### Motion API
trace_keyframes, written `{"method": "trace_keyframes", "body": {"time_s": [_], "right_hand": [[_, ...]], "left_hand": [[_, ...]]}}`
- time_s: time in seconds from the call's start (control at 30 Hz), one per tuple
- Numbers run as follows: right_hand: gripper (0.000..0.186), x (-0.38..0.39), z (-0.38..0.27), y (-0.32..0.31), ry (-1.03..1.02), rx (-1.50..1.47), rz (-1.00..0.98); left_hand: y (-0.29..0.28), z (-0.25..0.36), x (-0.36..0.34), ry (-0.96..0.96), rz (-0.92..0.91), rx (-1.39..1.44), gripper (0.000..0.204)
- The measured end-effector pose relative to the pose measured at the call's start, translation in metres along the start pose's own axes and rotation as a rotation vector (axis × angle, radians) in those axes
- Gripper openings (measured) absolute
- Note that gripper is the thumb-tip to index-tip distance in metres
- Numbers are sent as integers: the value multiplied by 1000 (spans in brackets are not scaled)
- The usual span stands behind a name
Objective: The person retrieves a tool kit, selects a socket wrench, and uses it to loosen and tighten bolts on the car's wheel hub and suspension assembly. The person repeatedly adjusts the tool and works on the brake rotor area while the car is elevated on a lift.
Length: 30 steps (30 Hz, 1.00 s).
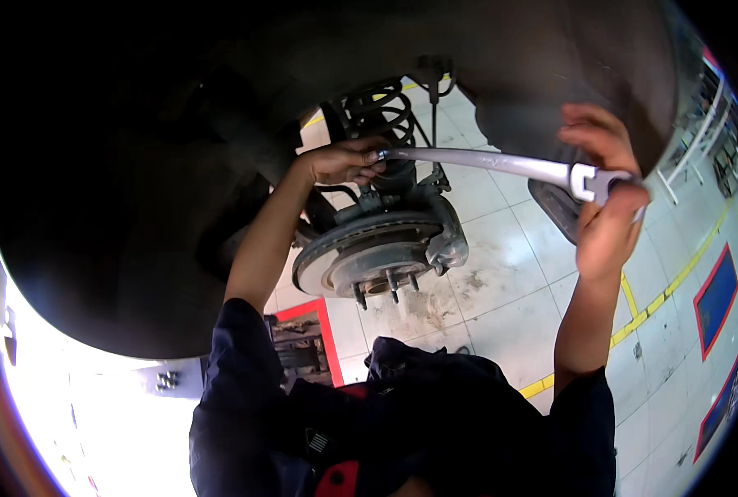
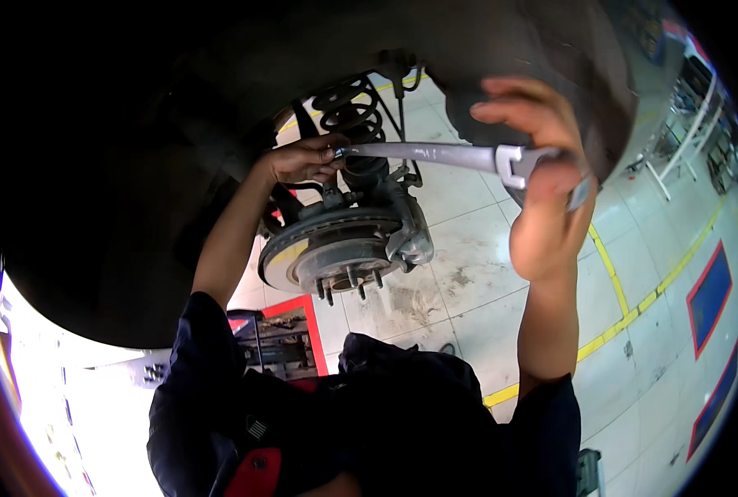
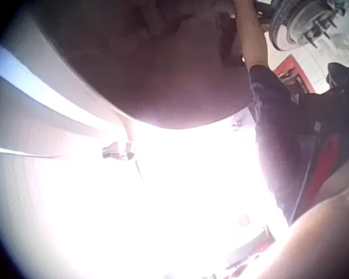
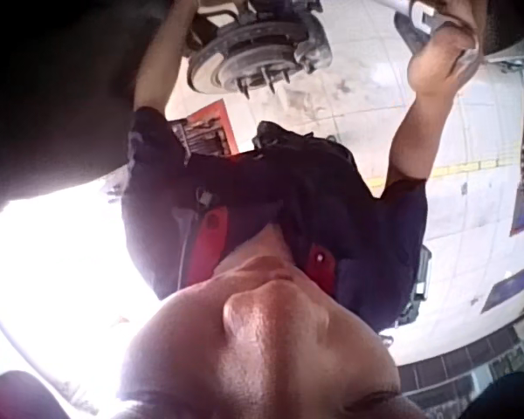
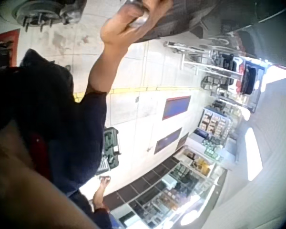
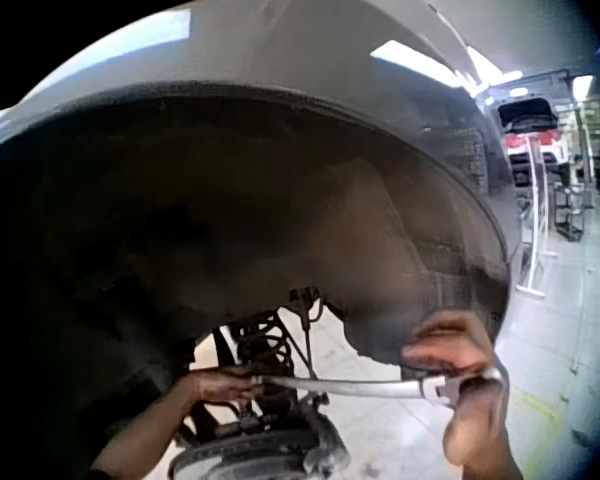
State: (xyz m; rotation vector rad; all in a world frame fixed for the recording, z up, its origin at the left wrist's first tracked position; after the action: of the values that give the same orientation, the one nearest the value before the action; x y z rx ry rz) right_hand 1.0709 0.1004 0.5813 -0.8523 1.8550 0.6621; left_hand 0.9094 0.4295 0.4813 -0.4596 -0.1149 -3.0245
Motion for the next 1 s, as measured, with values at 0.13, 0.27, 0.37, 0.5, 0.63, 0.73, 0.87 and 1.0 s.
{"method": "trace_keyframes", "body": {"time_s": [0.13,0.27,0.37,0.5,0.63,0.73,0.87,1.0], "right_hand": [[52,-20,25,24,149,-863,-109],[33,-44,40,62,126,-802,-128],[30,-58,70,83,265,-708,-47],[30,-84,92,91,437,-702,29],[37,-117,94,89,503,-689,89],[36,-126,113,92,550,-645,93],[34,-134,130,103,568,-623,108],[34,-128,140,106,624,-682,52]], "left_hand": [[-7,-2,-19,40,84,-664,43],[24,-1,-44,163,85,-1267,45],[19,-16,-58,3,29,-1172,46],[24,-17,-61,-97,-112,-1354,36],[-4,-35,-67,-108,-55,-1150,29],[4,-26,-62,-186,-52,-1006,27],[-13,-47,-75,101,-71,-1217,27],[-15,-55,-77,-14,-76,-1336,31]]}}
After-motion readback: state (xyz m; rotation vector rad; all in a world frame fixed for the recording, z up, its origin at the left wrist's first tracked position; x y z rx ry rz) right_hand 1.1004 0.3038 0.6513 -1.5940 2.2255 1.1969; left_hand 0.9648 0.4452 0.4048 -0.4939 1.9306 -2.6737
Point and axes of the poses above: each hand's wrist, its own x-axis away from the middle knuckle, its own y-axis out of the palm, z = x × y, the point moved 2 cm from there along -x, towards the middle knuckle, and after that the axes turned 5 degrees about -x, right-handed, at the moved point
